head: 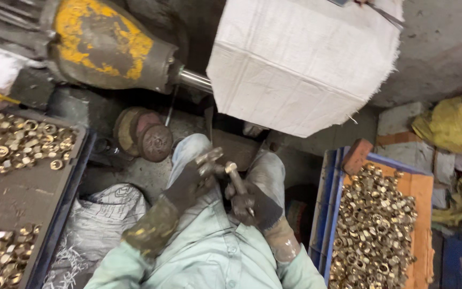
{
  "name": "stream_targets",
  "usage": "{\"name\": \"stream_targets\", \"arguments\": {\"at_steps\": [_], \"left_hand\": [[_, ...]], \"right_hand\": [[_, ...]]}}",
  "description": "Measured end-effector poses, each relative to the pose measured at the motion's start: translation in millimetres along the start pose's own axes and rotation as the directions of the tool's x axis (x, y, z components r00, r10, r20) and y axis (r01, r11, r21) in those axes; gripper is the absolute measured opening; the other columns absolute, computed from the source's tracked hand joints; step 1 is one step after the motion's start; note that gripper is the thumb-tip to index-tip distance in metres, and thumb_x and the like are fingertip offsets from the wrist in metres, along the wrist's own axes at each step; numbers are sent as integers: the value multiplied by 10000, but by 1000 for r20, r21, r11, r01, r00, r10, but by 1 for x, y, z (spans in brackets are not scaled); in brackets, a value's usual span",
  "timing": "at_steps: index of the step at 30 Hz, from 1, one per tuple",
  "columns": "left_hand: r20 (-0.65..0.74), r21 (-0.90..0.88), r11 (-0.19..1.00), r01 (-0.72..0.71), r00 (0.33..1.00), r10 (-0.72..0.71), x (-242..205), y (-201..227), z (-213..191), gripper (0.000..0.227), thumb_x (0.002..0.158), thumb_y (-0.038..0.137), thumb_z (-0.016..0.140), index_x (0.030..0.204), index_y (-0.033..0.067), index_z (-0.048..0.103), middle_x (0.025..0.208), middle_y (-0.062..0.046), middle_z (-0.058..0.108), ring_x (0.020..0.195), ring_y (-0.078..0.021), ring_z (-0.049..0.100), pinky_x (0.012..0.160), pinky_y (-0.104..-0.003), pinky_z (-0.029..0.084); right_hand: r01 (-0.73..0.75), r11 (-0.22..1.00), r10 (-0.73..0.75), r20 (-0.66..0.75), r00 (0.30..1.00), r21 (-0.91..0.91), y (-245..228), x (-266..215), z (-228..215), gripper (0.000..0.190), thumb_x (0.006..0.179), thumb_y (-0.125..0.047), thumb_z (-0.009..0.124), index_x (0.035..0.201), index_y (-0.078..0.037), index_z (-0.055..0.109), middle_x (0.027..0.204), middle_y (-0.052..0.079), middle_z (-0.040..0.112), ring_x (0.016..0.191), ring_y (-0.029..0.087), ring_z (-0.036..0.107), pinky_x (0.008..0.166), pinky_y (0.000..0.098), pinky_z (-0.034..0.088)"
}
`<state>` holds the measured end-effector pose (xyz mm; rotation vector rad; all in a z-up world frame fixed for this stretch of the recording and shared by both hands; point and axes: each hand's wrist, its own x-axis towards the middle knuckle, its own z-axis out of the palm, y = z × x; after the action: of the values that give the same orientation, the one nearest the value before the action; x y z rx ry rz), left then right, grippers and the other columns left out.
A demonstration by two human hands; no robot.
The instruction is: The person sits on the floor and repeatedly picks up small brass fittings from a tray. They press each fitting against a rotating buffing wheel to polish it, then place the finished piece into a separate tray.
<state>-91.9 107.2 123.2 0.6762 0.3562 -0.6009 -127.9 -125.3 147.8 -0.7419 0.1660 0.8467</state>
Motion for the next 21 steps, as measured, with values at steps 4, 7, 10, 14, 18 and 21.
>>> {"name": "stream_targets", "arguments": {"at_steps": [4,7,10,14,18,21], "left_hand": [[-241,-57,995,87,965,-98,-33,4,-13,415,959,194,497,1370,208,554,1082,-18,722,746,-46,687,499,-174,483],[311,150,928,-341,907,283,-55,-6,-25,321,1047,63,608,1364,17,586,1190,-89,713,872,-101,698,651,-225,546],[162,406,681,-609,781,603,-79,-5,-41,257,1021,90,632,1253,17,716,1414,-42,665,1099,-86,661,839,-223,553],[-370,223,824,-520,737,565,-118,17,-75,316,965,170,660,1259,75,724,1300,-106,686,989,-171,611,794,-291,485],[-601,569,661,-489,302,740,-180,43,-141,351,915,224,668,1239,107,733,1237,-148,694,1003,-249,634,845,-356,498],[-678,729,665,-164,-38,734,-240,52,-195,378,877,264,673,1225,131,740,1190,-179,701,1013,-309,652,883,-405,507]], "right_hand": [[-167,929,178,3,984,-329,-19,2,48,432,885,-110,695,1274,-6,539,904,20,636,626,79,589,495,214,465],[-325,770,345,-71,936,-549,-24,19,88,322,895,-86,694,1193,-22,593,817,18,619,571,70,555,427,201,410],[-502,551,466,-253,848,-666,-19,47,125,328,849,-84,704,1162,-88,606,713,16,602,476,72,500,359,209,350],[-581,461,529,-317,787,-671,-6,56,141,251,849,-66,713,1079,-36,618,646,30,566,445,82,455,348,218,305],[-567,548,558,-237,796,-614,11,64,116,294,810,-4,701,1078,-5,579,638,22,539,448,87,435,345,229,279],[-537,734,571,-50,819,-415,14,72,87,382,787,-94,667,1138,-13,540,617,8,516,474,126,489,362,260,343]]}}
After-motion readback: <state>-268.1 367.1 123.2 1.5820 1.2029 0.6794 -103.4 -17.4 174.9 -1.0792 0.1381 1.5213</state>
